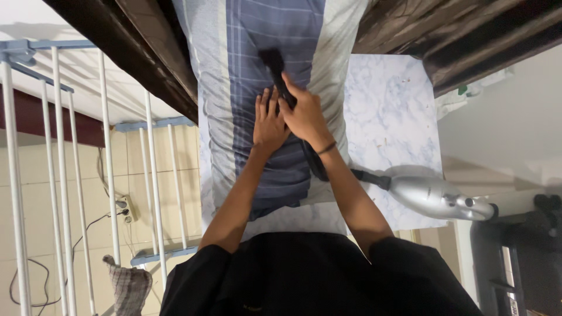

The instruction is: The person uses a handheld garment steamer to remove wrinkles from a blue and white striped shirt laid out on an ironing board. They hold the nozzle in one hand and smooth the fabric with the other, moving the steamer systematically across the garment's surface.

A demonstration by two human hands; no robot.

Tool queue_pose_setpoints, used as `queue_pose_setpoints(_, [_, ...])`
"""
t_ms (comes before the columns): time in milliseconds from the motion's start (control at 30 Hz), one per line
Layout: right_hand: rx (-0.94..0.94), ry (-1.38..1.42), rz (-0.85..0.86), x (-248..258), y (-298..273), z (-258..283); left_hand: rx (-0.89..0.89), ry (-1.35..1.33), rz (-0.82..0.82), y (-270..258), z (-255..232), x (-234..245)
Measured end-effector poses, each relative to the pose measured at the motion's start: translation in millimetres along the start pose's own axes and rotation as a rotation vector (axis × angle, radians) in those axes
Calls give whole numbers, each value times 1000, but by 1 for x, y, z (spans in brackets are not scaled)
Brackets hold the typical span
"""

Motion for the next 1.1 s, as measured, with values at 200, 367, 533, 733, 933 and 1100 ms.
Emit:
queue_pose_setpoints(200, [439,-119,-378,33,-20,37,39,-29,19,1,-1,4])
queue_pose_setpoints(367, [-338,333,-296,57,17,-22,50,-19,23,6,-7,14])
queue_pose_setpoints(533, [-515,423,-227,64,12,-73,53,-24,19,5,-7,14])
queue_pose_setpoints(733, [-705,394,-102,43,-50,-88,52,-35,-2,6,-8,16])
queue_pose_setpoints(933, [-445,478,-255,53,-47,-93,60,-41,21,7,-8,15])
queue_pose_setpoints(1100, [-446,578,-274,73,5,-97,47,-19,6,5,-7,14])
Point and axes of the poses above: each hand's wrist, its own y-axis towards the middle knuckle, its own x-axis out of the back of the hand, z = x × y, the point moved 5 cm from there along y, towards the middle knuckle, and after that the axes turned 7 degrees about -x, right-handed, at the moved point
